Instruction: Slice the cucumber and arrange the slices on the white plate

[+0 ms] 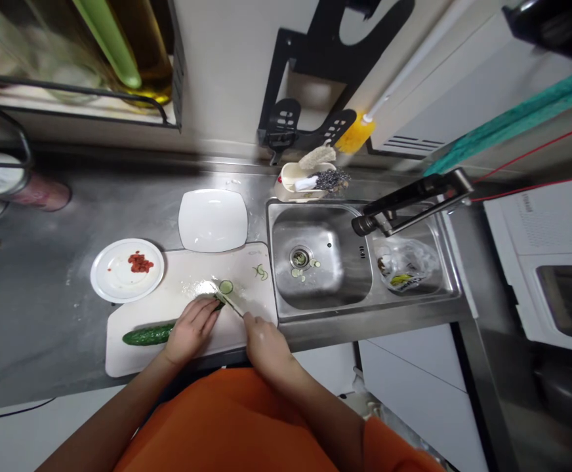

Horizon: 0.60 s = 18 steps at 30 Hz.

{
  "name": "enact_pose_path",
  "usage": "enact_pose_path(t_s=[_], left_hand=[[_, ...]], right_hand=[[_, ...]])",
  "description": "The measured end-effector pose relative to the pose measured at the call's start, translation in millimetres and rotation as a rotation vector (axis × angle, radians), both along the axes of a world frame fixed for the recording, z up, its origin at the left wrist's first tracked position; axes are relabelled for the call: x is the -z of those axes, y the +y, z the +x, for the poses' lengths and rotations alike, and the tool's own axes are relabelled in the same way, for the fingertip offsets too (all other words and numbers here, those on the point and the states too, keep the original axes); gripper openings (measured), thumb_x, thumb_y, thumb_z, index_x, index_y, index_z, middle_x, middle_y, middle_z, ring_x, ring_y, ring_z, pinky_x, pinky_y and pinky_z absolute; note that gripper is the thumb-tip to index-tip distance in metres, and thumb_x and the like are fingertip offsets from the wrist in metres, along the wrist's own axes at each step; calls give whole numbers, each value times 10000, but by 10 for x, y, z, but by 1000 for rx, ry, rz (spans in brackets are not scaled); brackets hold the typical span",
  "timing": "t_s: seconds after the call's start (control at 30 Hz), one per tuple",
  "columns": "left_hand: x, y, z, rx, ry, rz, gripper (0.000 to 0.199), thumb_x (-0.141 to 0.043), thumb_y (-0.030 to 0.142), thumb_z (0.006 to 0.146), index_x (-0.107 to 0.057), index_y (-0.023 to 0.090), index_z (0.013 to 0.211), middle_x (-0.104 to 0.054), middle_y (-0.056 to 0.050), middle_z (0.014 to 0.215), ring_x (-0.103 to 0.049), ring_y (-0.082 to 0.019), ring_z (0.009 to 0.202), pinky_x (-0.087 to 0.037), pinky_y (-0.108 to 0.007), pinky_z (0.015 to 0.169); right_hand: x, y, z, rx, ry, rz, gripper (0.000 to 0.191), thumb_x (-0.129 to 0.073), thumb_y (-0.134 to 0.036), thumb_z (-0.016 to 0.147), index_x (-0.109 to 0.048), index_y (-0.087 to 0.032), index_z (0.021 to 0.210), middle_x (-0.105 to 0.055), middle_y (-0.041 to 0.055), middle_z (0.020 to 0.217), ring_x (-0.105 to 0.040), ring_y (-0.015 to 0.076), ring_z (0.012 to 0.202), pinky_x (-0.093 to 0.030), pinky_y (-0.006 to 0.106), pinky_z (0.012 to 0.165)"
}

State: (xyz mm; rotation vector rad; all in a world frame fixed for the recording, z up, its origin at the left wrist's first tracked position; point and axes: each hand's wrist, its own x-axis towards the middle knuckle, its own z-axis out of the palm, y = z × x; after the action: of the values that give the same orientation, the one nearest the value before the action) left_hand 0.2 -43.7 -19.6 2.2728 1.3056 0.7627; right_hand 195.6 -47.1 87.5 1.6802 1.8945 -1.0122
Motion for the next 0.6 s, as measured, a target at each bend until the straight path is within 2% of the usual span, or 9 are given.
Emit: enact_pose_path(t_s=[0.27,0.6], left_hand=[[4,-7,-5,-15,14,5,230,-518,227,865,-600,181,1075,-663,-84,992,-604,-210,997,-492,-410,931],[14,-1,-6,-12,12,18,223,-523,228,861,-604,181,1064,-662,-85,999,-604,-211,999,-487,-420,939]], right_hand=[[-249,-67,-17,12,-26,-76,348,-258,-37,882,-504,-175,1087,-648,104,925,-642,223,852,-461,270,660],[-296,-32,-25,13,-36,-111,330,-276,-38,882,-510,-176,1069,-648,104,937,-643,212,860,-460,254,665]])
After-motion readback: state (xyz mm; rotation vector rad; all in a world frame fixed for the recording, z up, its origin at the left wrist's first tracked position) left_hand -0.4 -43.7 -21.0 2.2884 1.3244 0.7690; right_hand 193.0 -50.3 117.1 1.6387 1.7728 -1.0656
